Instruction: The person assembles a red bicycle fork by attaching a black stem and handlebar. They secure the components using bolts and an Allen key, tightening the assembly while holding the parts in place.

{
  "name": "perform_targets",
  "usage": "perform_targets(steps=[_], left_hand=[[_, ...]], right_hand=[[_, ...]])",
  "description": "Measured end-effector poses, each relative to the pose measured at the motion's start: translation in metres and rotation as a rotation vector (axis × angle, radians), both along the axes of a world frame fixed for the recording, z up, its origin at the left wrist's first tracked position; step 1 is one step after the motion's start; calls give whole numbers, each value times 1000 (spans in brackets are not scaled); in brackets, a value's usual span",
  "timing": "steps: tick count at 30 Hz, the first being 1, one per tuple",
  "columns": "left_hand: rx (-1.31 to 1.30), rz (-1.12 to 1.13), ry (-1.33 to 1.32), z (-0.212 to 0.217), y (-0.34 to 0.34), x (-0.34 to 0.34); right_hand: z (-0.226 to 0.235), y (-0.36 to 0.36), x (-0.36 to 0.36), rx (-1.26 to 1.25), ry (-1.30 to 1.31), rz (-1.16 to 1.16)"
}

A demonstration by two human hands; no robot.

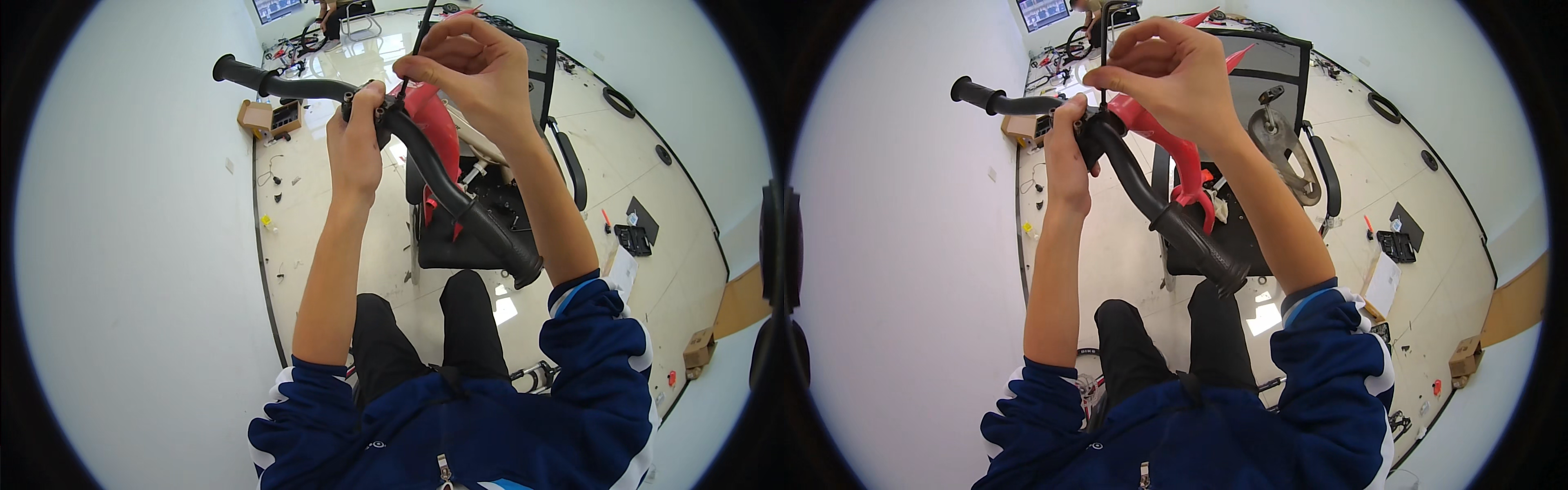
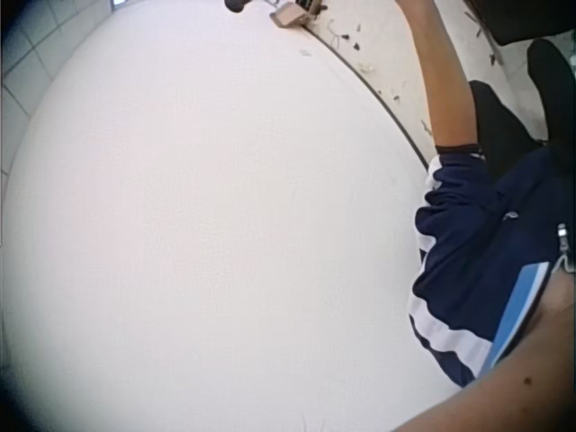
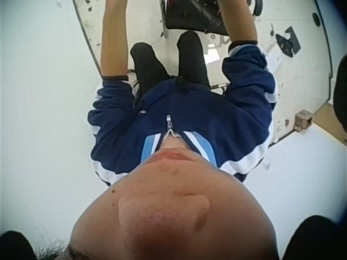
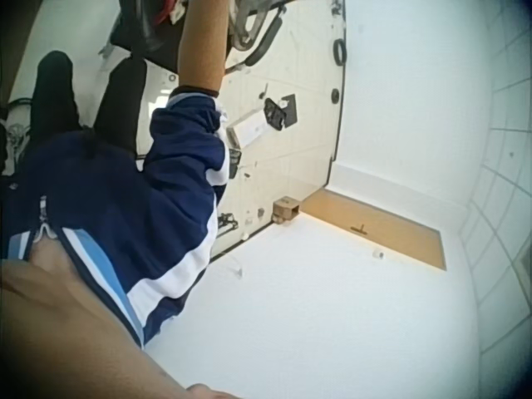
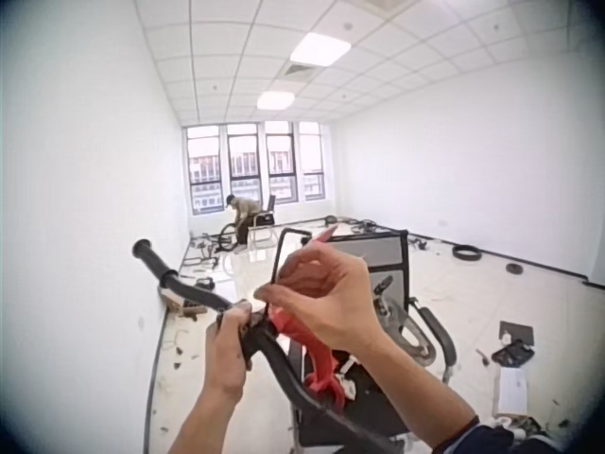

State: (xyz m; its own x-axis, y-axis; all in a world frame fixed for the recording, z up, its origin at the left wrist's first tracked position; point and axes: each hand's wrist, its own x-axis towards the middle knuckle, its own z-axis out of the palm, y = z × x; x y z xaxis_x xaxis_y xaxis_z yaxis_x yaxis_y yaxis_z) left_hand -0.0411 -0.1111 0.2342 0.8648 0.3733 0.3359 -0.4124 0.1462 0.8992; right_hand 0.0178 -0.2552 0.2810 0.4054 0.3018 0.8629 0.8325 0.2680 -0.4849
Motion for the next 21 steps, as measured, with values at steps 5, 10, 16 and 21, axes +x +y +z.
perform_targets(steps=[5, 10, 16, 21], left_hand=[[-14, -2, 3, -3, 1, 0], [-18, -4, 9, 1, 0, -2], [-6, 14, -1, -2, 2, -3], [20, 5, -8, -2, 0, -6]], right_hand=[[-1, 3, 3, -54, -42, 18], [-9, 11, 0, 23, 6, 153], [-4, 13, -13, 37, 26, 232], [-5, 5, -10, -21, -45, -94]])
